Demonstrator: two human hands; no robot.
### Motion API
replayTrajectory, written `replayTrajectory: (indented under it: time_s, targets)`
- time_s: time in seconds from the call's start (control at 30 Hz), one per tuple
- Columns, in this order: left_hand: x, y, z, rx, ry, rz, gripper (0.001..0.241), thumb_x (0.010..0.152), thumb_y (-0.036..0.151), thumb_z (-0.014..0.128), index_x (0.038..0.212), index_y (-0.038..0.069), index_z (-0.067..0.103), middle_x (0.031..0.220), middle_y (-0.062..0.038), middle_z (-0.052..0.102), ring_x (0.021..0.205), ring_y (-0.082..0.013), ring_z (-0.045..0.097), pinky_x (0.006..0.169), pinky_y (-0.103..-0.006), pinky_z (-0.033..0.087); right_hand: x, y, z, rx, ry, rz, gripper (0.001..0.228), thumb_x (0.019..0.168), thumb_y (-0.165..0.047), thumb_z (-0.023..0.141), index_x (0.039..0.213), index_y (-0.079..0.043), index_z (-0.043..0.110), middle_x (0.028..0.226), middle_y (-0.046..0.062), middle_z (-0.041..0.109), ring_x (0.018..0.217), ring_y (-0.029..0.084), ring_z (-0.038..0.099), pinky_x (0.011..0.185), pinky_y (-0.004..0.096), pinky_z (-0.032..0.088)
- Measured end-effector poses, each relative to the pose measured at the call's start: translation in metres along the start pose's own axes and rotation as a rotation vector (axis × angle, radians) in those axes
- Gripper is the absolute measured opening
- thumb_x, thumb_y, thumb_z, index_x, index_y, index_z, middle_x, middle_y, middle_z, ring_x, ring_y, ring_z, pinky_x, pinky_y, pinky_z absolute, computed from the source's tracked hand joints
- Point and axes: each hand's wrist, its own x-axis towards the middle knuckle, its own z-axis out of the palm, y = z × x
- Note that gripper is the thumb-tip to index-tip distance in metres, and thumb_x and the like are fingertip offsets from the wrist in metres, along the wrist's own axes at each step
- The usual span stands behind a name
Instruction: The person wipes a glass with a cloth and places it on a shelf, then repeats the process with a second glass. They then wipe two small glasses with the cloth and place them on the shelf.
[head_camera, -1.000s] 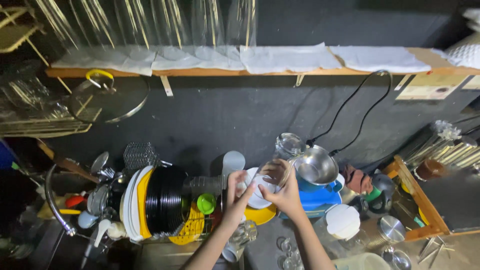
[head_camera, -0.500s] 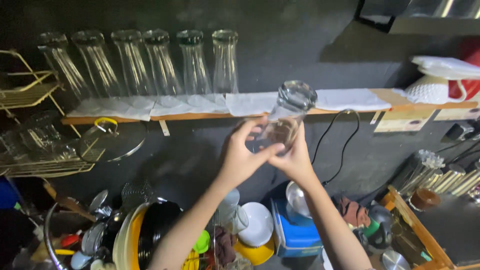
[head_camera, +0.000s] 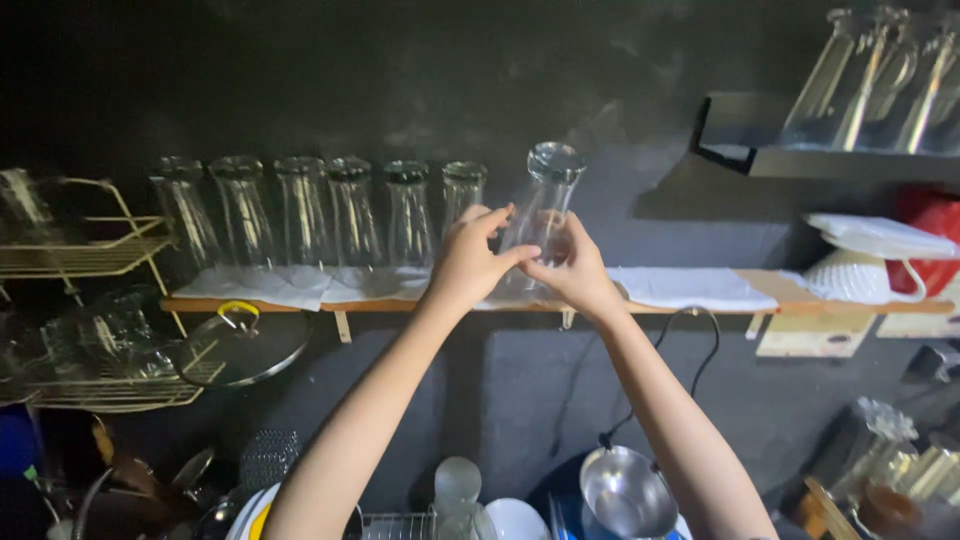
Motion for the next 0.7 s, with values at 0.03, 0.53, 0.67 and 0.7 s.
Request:
replayTrajectory:
  time_s: [0.03, 0.53, 0.67, 0.7]
  targets:
    - [0.003, -0.001, -0.001, 0.063, 0.074, 0.043, 0.067, 0.076, 0.035, 0.091, 0.130, 0.004, 0.066, 0.118, -0.010, 0.067, 0.102, -0.0291, 0.071, 0.085, -0.0381, 0.058, 0.005, 0.001, 0.001, -0.043, 0.028, 0.015, 0.066, 0.080, -0.015, 0.084, 0.136, -0.001, 0.052, 0.119, 0.010, 0.069, 0.103, 0.017, 0.069, 0.089, 0.032, 0.057]
    - [-0.013, -0.025, 0.007, 0.536, 0.251, -0.066, 0.079, 0.079, 0.015, 0.081, 0.149, 0.020, 0.047, 0.139, -0.007, 0.046, 0.123, -0.0335, 0.054, 0.089, -0.0443, 0.056, 0.026, 0.061, 0.033, -0.373, 0.233, 0.198, 0.072, 0.063, -0.032, 0.090, 0.121, 0.002, 0.064, 0.108, 0.013, 0.071, 0.090, 0.020, 0.072, 0.079, 0.033, 0.058]
    - [-0.015, -0.033, 0.012, 0.558, 0.284, -0.008, 0.082, 0.078, 0.014, 0.081, 0.151, 0.020, 0.044, 0.141, -0.008, 0.043, 0.126, -0.0339, 0.052, 0.092, -0.0445, 0.056, 0.026, 0.075, 0.036, -0.461, 0.270, 0.205, 0.078, 0.062, -0.037, 0.093, 0.121, 0.005, 0.063, 0.111, 0.017, 0.068, 0.092, 0.024, 0.069, 0.081, 0.035, 0.057]
    - [-0.016, -0.034, 0.012, 0.565, 0.295, 0.012, 0.082, 0.078, 0.014, 0.081, 0.151, 0.019, 0.044, 0.141, -0.008, 0.043, 0.126, -0.0339, 0.051, 0.093, -0.0446, 0.056, 0.026, 0.079, 0.037, -0.460, 0.273, 0.223, 0.079, 0.061, -0.038, 0.093, 0.120, 0.006, 0.062, 0.111, 0.017, 0.068, 0.093, 0.024, 0.070, 0.081, 0.035, 0.057]
